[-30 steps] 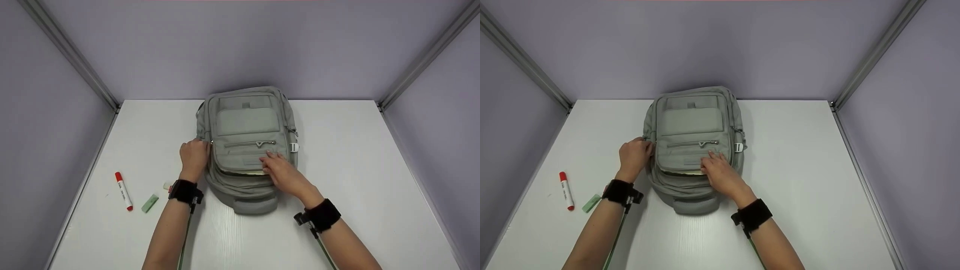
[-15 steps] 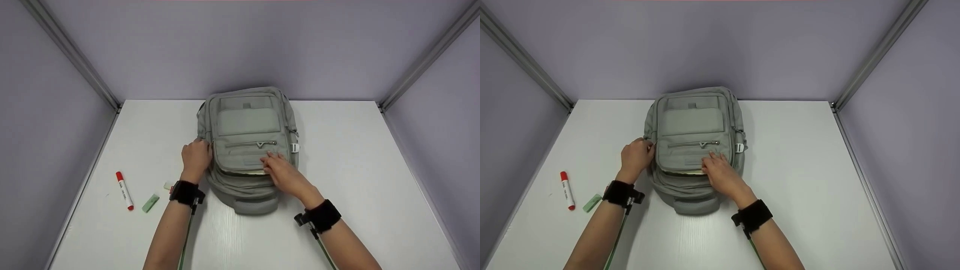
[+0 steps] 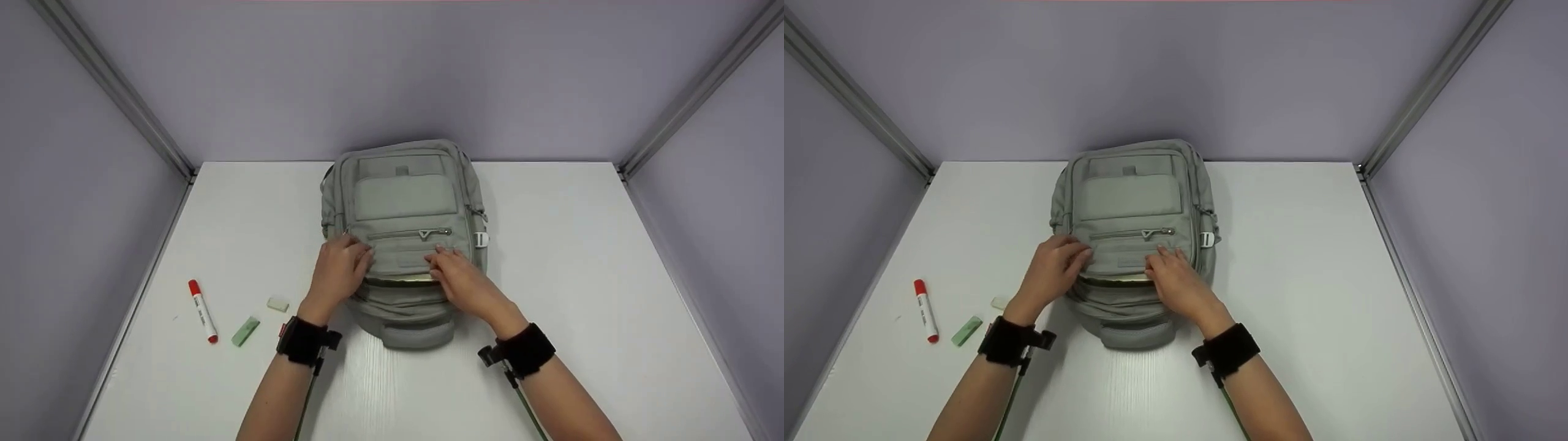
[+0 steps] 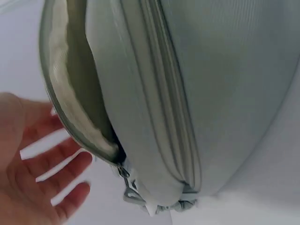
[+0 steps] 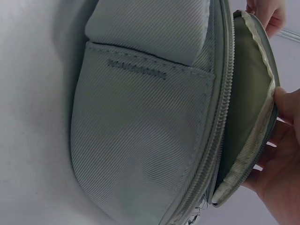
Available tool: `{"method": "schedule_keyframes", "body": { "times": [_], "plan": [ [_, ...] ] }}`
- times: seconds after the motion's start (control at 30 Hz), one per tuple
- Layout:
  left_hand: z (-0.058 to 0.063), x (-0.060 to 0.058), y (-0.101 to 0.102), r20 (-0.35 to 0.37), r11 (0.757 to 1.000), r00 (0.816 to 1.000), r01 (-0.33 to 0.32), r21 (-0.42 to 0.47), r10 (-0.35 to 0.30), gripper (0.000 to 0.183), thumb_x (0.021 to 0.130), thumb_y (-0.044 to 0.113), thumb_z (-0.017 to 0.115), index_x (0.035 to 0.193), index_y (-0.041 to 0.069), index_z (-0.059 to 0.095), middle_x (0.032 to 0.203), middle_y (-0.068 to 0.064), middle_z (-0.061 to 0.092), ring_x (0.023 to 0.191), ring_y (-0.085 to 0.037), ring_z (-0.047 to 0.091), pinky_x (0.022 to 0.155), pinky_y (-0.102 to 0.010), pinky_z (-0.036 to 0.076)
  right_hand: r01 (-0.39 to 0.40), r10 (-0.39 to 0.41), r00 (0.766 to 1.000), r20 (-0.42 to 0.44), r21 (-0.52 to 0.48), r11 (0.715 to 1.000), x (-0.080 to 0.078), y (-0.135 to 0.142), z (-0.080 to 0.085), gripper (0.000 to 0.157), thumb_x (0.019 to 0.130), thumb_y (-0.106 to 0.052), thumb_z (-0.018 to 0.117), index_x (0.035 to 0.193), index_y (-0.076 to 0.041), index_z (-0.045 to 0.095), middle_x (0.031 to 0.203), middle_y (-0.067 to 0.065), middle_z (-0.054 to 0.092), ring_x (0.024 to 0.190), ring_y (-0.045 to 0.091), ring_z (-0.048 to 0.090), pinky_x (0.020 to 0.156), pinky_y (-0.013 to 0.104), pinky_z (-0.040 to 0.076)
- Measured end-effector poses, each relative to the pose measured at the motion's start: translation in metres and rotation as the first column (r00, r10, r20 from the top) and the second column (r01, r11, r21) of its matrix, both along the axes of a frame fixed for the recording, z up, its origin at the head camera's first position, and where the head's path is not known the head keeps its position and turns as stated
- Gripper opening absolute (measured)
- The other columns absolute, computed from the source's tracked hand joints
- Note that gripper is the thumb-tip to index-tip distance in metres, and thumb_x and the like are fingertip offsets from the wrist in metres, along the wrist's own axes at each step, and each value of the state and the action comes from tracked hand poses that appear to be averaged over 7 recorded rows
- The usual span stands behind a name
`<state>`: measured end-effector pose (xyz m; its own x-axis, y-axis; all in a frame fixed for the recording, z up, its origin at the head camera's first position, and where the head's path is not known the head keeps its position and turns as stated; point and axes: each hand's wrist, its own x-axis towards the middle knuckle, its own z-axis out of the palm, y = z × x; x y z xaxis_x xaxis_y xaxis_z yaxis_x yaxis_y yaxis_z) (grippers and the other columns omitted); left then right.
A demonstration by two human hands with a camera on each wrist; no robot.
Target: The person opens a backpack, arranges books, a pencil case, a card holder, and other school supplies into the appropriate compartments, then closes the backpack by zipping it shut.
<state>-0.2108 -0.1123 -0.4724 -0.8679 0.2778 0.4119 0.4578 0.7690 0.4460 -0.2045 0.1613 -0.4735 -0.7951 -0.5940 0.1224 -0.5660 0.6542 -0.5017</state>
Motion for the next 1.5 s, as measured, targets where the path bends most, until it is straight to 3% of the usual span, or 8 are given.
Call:
{"method": "schedule_keyframes", "body": {
  "times": [0.1, 0.2, 0.3, 0.43, 0.7, 1.03, 1.3, 1.5],
  "plan": [
    [-0.002, 0.009, 0.003, 0.052, 0.988, 0.986, 0.155, 0.016, -0.155, 0.025, 0.097, 0.028, 0.064, 0.107, 0.007, 0.074, 0.108, -0.011, 0.065, 0.105, -0.030, 0.060, 0.095, -0.049, 0.041, 0.001, -0.001, 1.000, -0.005, -0.017, 1.000, -0.001, -0.001, 0.002, 0.018, 0.104, -0.013, 0.048, 0.116, -0.002, 0.056, 0.128, 0.016, 0.061, 0.131, 0.036, 0.046, 0.110, 0.054, 0.027],
    [-0.007, 0.018, 0.005, 0.113, 0.976, 0.970, 0.216, -0.016, -0.213, 0.036, 0.097, 0.037, 0.062, 0.119, 0.009, 0.070, 0.123, -0.011, 0.062, 0.122, -0.032, 0.052, 0.105, -0.053, 0.033, 0.005, -0.006, 1.000, -0.017, -0.022, 1.000, -0.001, -0.002, 0.003, 0.019, 0.104, -0.012, 0.050, 0.117, -0.001, 0.056, 0.125, 0.016, 0.062, 0.129, 0.037, 0.048, 0.110, 0.054, 0.028],
    [-0.013, 0.025, 0.007, 0.126, 0.977, 0.974, 0.199, -0.074, -0.189, 0.038, 0.098, 0.036, 0.061, 0.125, 0.011, 0.067, 0.130, -0.010, 0.060, 0.129, -0.032, 0.047, 0.109, -0.056, 0.027, 0.005, -0.005, 0.999, -0.032, -0.013, 1.000, 0.000, -0.002, 0.002, 0.018, 0.104, -0.013, 0.050, 0.116, -0.001, 0.056, 0.123, 0.017, 0.063, 0.129, 0.038, 0.048, 0.109, 0.054, 0.029],
    [-0.019, 0.028, 0.011, 0.041, 0.982, 0.991, 0.131, -0.137, -0.127, 0.032, 0.097, 0.027, 0.064, 0.124, 0.012, 0.068, 0.129, -0.008, 0.061, 0.127, -0.031, 0.051, 0.108, -0.054, 0.032, 0.006, -0.006, 0.999, -0.032, -0.006, 1.000, 0.003, -0.003, 0.003, 0.018, 0.104, -0.013, 0.049, 0.115, 0.000, 0.056, 0.123, 0.018, 0.062, 0.130, 0.040, 0.046, 0.109, 0.055, 0.029],
    [-0.021, 0.028, 0.013, -0.128, 0.997, 0.989, 0.068, -0.046, -0.073, 0.019, 0.087, 0.007, 0.075, 0.106, 0.006, 0.075, 0.110, -0.008, 0.071, 0.110, -0.032, 0.063, 0.097, -0.053, 0.044, 0.014, -0.014, 1.000, 0.011, -0.014, 1.000, 0.010, -0.007, 0.009, 0.020, 0.105, -0.013, 0.047, 0.117, 0.000, 0.055, 0.125, 0.019, 0.061, 0.129, 0.039, 0.047, 0.108, 0.054, 0.031],
    [0.013, 0.018, 0.010, -0.090, 0.999, 0.995, 0.048, -0.007, -0.048, 0.014, 0.091, 0.011, 0.071, 0.104, 0.009, 0.075, 0.099, -0.007, 0.072, 0.089, -0.025, 0.069, 0.066, -0.041, 0.056, -0.007, 0.004, 1.000, -0.024, -0.103, 0.995, 0.014, -0.002, 0.024, 0.022, 0.104, -0.021, 0.051, 0.119, -0.007, 0.058, 0.110, 0.007, 0.066, 0.095, 0.019, 0.065, 0.081, 0.038, 0.052],
    [0.035, -0.002, 0.005, -0.130, 0.999, 0.992, 0.001, 0.035, 0.004, 0.015, 0.092, 0.014, 0.069, 0.104, 0.006, 0.075, 0.092, -0.010, 0.073, 0.075, -0.027, 0.069, 0.060, -0.043, 0.054, -0.050, -0.004, 0.951, -0.310, -0.167, 0.985, 0.000, 0.018, 0.028, 0.042, 0.094, -0.012, 0.067, 0.135, -0.013, 0.056, 0.125, 0.003, 0.062, 0.112, 0.020, 0.060, 0.089, 0.038, 0.050],
    [0.046, -0.020, 0.003, -0.108, 0.999, 0.994, -0.027, 0.033, 0.030, 0.018, 0.093, 0.021, 0.068, 0.103, 0.007, 0.075, 0.090, -0.009, 0.073, 0.074, -0.027, 0.069, 0.059, -0.044, 0.054, -0.007, -0.045, 0.981, -0.191, -0.265, 0.964, -0.013, 0.032, 0.029, 0.045, 0.096, -0.015, 0.065, 0.140, -0.012, 0.054, 0.131, 0.005, 0.060, 0.120, 0.021, 0.057, 0.095, 0.041, 0.047]
  ]
}}
